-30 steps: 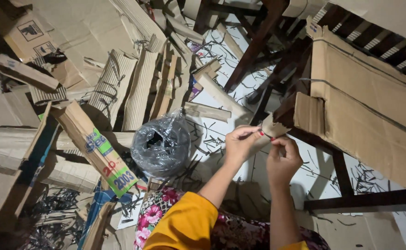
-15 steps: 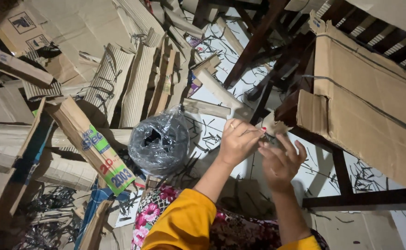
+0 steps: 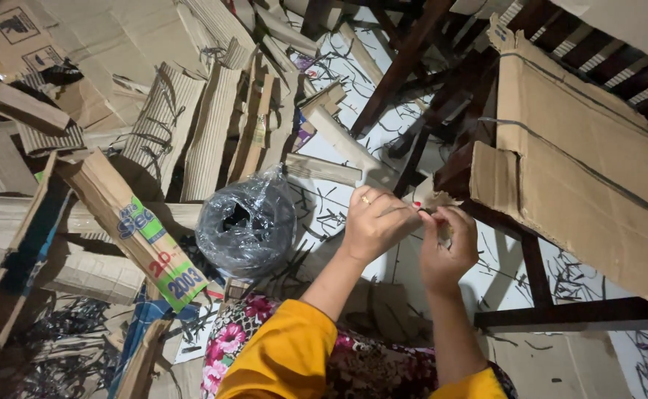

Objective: The person is preparing packaging materials by cutting black plastic strips and tying them around rolled cardboard tubes to secure them.

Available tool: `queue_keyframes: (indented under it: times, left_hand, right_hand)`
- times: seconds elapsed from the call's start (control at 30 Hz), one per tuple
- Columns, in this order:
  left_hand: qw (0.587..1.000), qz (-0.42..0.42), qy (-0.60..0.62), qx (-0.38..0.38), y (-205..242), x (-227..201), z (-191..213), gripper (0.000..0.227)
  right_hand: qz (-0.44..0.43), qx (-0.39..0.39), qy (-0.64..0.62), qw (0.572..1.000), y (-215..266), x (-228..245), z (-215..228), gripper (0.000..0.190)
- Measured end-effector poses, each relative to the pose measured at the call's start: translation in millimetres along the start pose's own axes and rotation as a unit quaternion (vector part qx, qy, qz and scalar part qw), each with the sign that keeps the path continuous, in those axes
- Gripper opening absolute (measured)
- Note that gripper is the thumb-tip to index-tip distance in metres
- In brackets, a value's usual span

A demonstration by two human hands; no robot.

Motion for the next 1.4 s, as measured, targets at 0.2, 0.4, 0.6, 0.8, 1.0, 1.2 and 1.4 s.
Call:
queue_keyframes:
  times: [0.2,0.4,0.6,0.8,1.0,1.2,1.4]
  left_hand:
    - [0.999,-0.008,-0.026,-0.026,6,5,-5,0.018]
    - [0.998,0.002,-0.044,-0.051,12,9,-8,0.02]
    - [0.997,0.016,-0.064,-0.05,6,4,-8,0.025]
    - [0.998,0.037,-0.032,-0.046,21,13,-12,0.022]
    - [0.997,0.068,-0.007,-0.037,22,10,-11,0.02]
    - [0.998,0.058,-0.013,0.001,17,9,-5,0.016]
    - [0.999,0.048,0.004,0.022,12,4,-3,0.017]
  right_hand:
    - [-0.006,0.012,-0.001,1.0,0,1,0,0.017]
    - [0.021,0.012,-0.006,1.0,8,5,-1,0.017]
    - [-0.013,0.026,0.034,0.999,8,4,7,0.025]
    - [-0.037,0.033,0.046,0.998,18,-4,6,0.024]
    - [0.026,0.032,0.018,0.999,2,1,9,0.014]
    - [0.166,0.023,0.008,0.986,-18,-3,4,0.011]
    - [0.074,0.038,-0.031,0.996,-11,-1,2,0.008]
Point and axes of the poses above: each hand's wrist, its own y-axis away from the middle knuckle, its own z-axis out of the back of the hand, x = y × z, the point moved 2 cm from there along -y, towards the middle knuckle, and after that the axes turned 10 degrees about y, right-handed, at the moved point
